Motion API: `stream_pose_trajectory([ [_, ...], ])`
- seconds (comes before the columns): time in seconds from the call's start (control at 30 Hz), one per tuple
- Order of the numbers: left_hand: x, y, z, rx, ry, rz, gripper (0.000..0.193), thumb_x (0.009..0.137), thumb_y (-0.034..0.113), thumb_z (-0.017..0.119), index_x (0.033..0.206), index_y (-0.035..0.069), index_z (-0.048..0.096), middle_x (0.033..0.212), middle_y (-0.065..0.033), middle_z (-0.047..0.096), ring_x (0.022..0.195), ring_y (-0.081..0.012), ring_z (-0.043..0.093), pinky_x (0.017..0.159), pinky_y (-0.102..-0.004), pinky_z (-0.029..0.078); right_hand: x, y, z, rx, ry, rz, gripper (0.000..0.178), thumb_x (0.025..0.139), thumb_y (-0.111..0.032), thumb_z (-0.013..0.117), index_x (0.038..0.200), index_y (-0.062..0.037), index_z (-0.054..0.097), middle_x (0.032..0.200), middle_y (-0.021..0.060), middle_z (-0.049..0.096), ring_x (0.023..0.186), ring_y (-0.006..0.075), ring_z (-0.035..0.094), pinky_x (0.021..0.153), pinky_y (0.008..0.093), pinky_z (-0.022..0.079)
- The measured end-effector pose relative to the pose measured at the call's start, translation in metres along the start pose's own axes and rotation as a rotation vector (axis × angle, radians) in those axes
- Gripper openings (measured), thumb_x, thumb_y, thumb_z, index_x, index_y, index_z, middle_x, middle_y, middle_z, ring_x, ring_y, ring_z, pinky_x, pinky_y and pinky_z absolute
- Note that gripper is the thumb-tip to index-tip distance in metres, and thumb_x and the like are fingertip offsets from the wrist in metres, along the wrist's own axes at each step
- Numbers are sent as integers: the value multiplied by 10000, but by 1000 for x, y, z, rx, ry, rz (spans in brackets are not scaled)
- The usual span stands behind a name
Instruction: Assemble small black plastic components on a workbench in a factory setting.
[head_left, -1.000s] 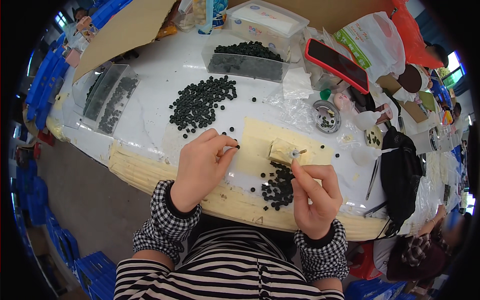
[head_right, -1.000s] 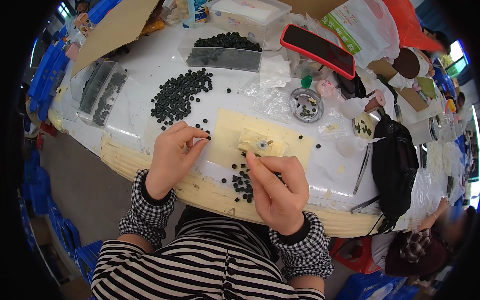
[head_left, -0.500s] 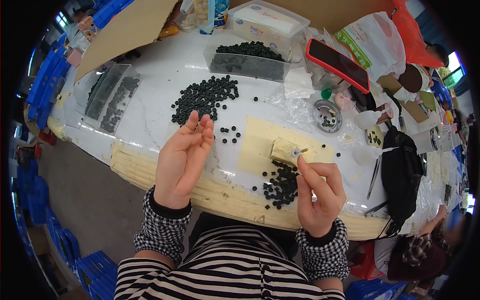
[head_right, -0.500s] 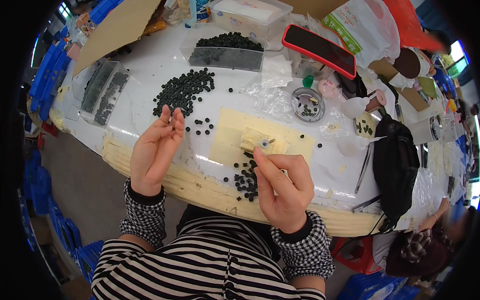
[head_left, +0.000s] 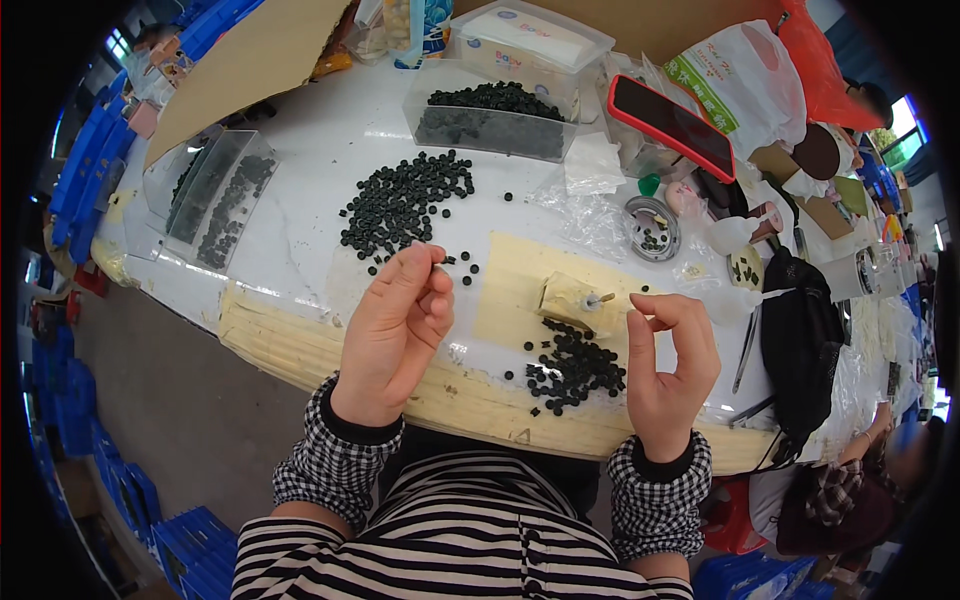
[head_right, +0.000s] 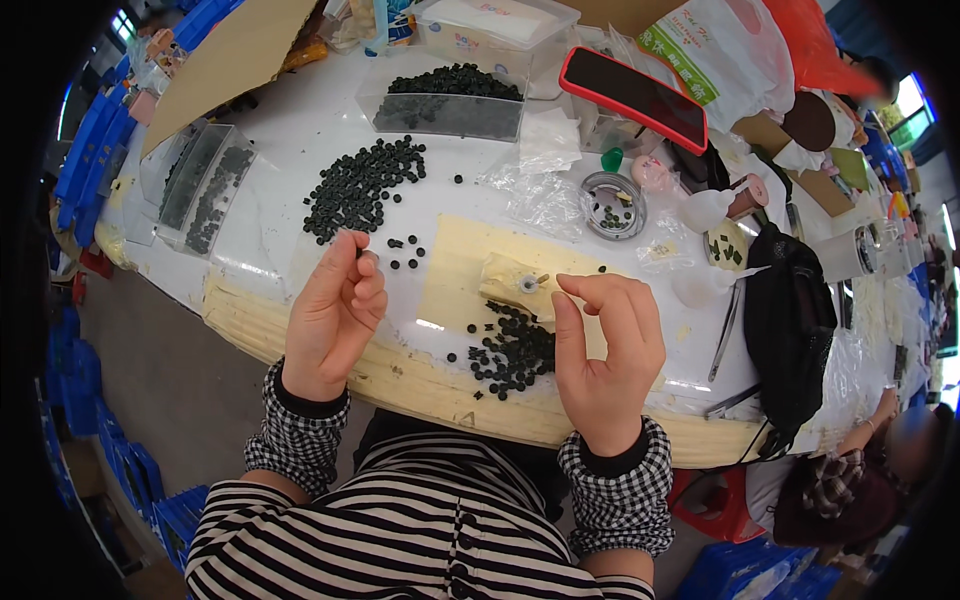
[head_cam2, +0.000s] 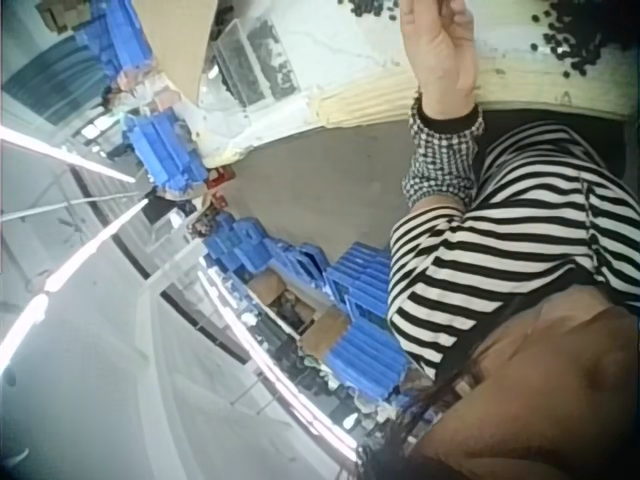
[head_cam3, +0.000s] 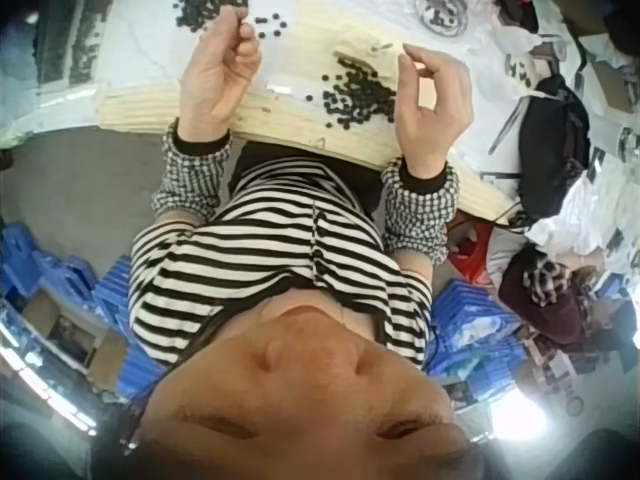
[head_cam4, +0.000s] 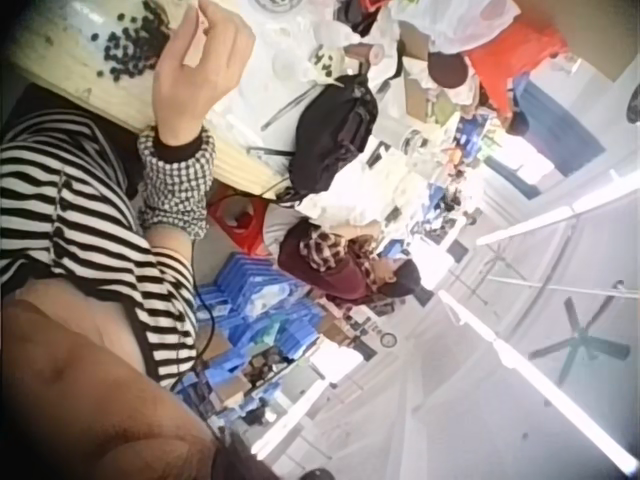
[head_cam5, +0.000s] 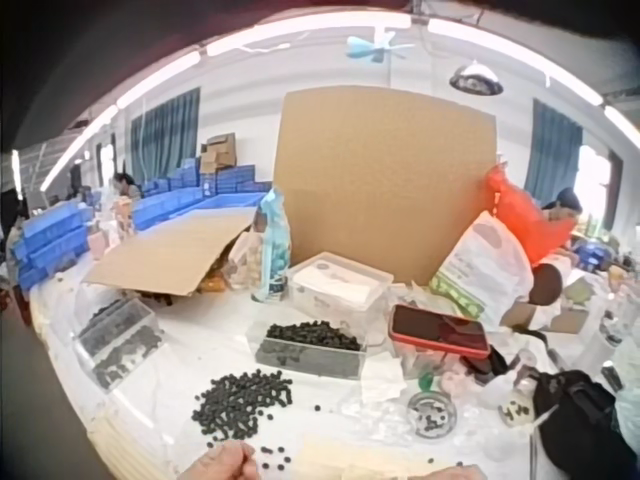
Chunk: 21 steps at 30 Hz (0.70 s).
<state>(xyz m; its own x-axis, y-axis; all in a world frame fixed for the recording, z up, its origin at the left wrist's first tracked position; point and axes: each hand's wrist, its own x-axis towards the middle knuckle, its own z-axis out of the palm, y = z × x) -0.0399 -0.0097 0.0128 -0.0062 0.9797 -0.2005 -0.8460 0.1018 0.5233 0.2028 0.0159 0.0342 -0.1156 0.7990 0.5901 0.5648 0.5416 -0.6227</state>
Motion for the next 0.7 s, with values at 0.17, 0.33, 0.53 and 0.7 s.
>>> stream_pose_trajectory([
  [0.17,3,14,-5,329,95,227,204,985,141,551,1120,-2,607,919,-27,649,742,-54,575,647,-162,475,-3,-1,1,8,-14,-23,109,802,34,680,904,-4,674,831,90,628,725,196,567,646,283,455],
  [0.33,4,22,1,100,93,-116,179,972,95,525,1077,-20,613,786,29,506,637,-63,416,529,-169,342,-4,-3,2,7,-7,-41,107,797,36,684,894,-9,684,806,85,630,720,198,576,638,283,455],
  [0.53,5,2,1,1692,22,687,195,808,47,719,998,25,678,728,-17,431,579,-131,393,513,-281,359,-6,-3,2,37,-6,-29,109,788,39,689,885,-10,688,793,85,632,718,207,576,641,284,453],
  [0.7,11,-10,-7,1928,8,711,206,795,66,733,990,18,686,721,-77,465,619,-200,492,555,-305,421,-9,-5,0,53,-17,-49,120,776,43,698,882,-10,690,788,88,632,715,221,574,640,294,448],
])
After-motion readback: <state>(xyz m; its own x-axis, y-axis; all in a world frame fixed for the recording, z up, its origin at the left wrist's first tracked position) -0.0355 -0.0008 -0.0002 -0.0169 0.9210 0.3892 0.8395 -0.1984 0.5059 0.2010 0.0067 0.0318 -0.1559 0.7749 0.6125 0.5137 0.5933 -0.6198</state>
